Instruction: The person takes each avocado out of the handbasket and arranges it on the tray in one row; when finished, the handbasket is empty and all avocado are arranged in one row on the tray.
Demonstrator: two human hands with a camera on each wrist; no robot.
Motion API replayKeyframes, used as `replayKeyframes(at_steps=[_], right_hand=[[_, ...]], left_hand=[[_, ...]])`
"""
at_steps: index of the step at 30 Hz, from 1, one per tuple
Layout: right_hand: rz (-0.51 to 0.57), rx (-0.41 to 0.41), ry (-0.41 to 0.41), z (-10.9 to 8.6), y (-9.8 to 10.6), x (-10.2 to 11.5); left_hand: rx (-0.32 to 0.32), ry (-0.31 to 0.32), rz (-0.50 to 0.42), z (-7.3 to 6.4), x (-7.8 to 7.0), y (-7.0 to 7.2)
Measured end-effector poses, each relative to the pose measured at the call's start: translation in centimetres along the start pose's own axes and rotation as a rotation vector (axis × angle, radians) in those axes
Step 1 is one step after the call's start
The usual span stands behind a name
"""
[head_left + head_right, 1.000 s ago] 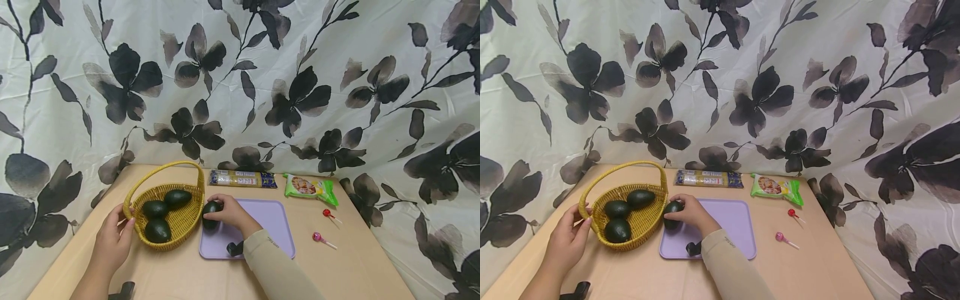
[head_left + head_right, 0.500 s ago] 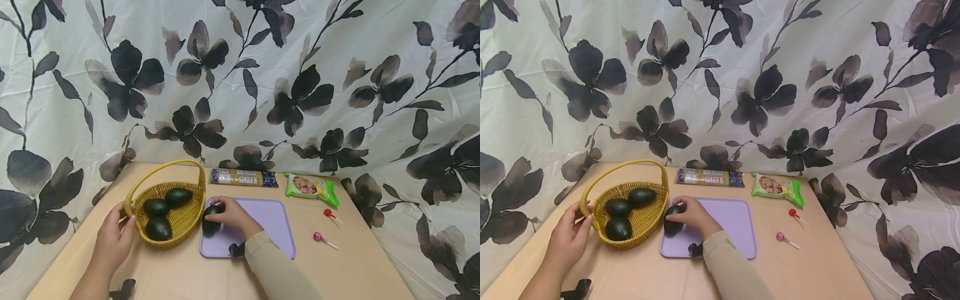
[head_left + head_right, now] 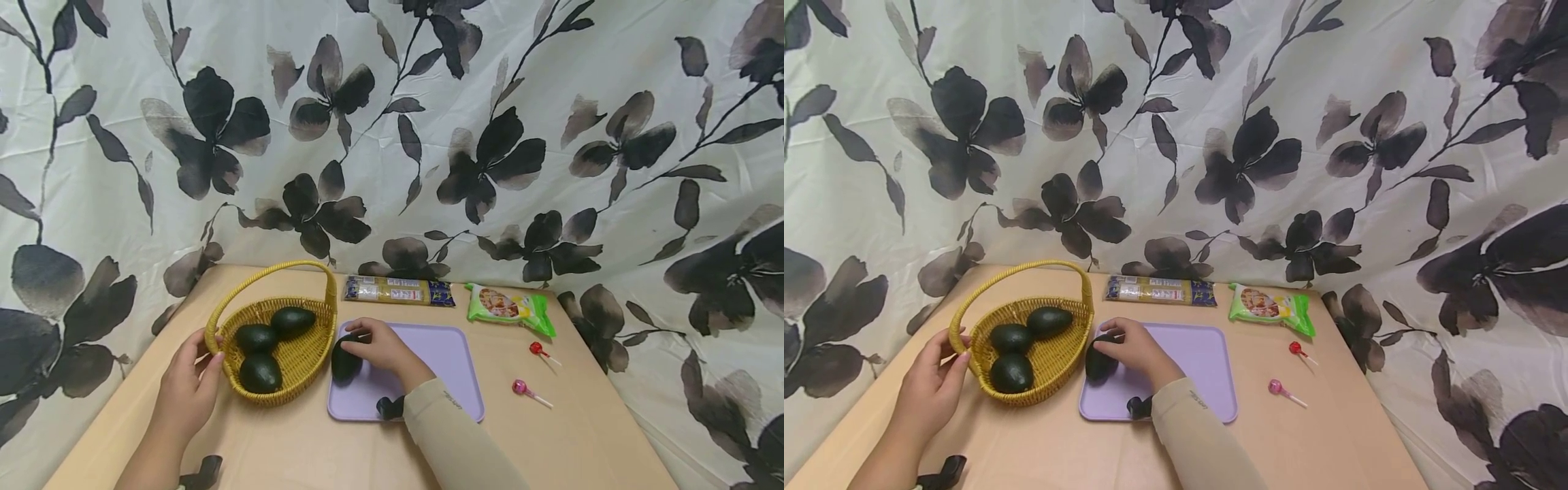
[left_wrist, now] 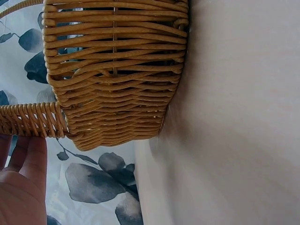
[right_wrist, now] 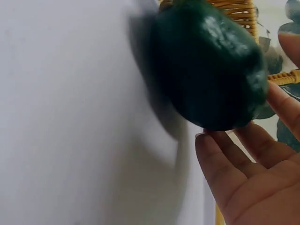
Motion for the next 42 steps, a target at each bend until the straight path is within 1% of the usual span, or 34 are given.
replayKeyframes(at_steps=[4, 10, 16, 19, 23, 29, 36, 42], right_hand=[[0.018, -0.027, 0.029, -0.4, 0.7, 0.6], [0.085, -0.066, 0.059, -0.9, 1.6, 1.8], [0.075, -0.066, 0.105, -1.5, 2.1, 3.8], [0.066, -0.045, 0.129, -1.7, 2.2, 4.8], [0.043, 0.004, 0.165, -1.7, 2.3, 6.0], [-0.017, 0.059, 0.183, -1.3, 2.3, 7.9], [-0.071, 0.159, 0.218, -0.3, 1.2, 9.8], [-0.117, 0.225, 0.206, 0.0, 0.2, 10.8]], left_hand=[[-0.002, 0.003, 0.004, -0.1, 0.1, -0.1], [0.001, 0.013, 0.010, -0.2, -0.1, 0.0], [-0.004, 0.003, 0.010, -0.2, -0.4, 0.2], [-0.002, -0.003, 0.006, -0.2, -0.4, 0.2], [0.007, -0.005, 0.009, -0.2, -0.4, 0.2], [0.004, -0.014, 0.005, -0.1, -0.4, 0.2], [-0.011, -0.014, 0.014, -0.1, -0.1, 0.2], [-0.034, -0.025, 0.019, -0.1, -0.1, 0.4]])
Point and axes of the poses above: each hand's wrist, its own z-axis towards the middle knuckle, its own y-axis out of the back of the hand, x = y × z, the point moved 6 cm from there along z, towards the middle knuckle, and after that the axes turned 3 degrees about x, right-handed, at the moved point
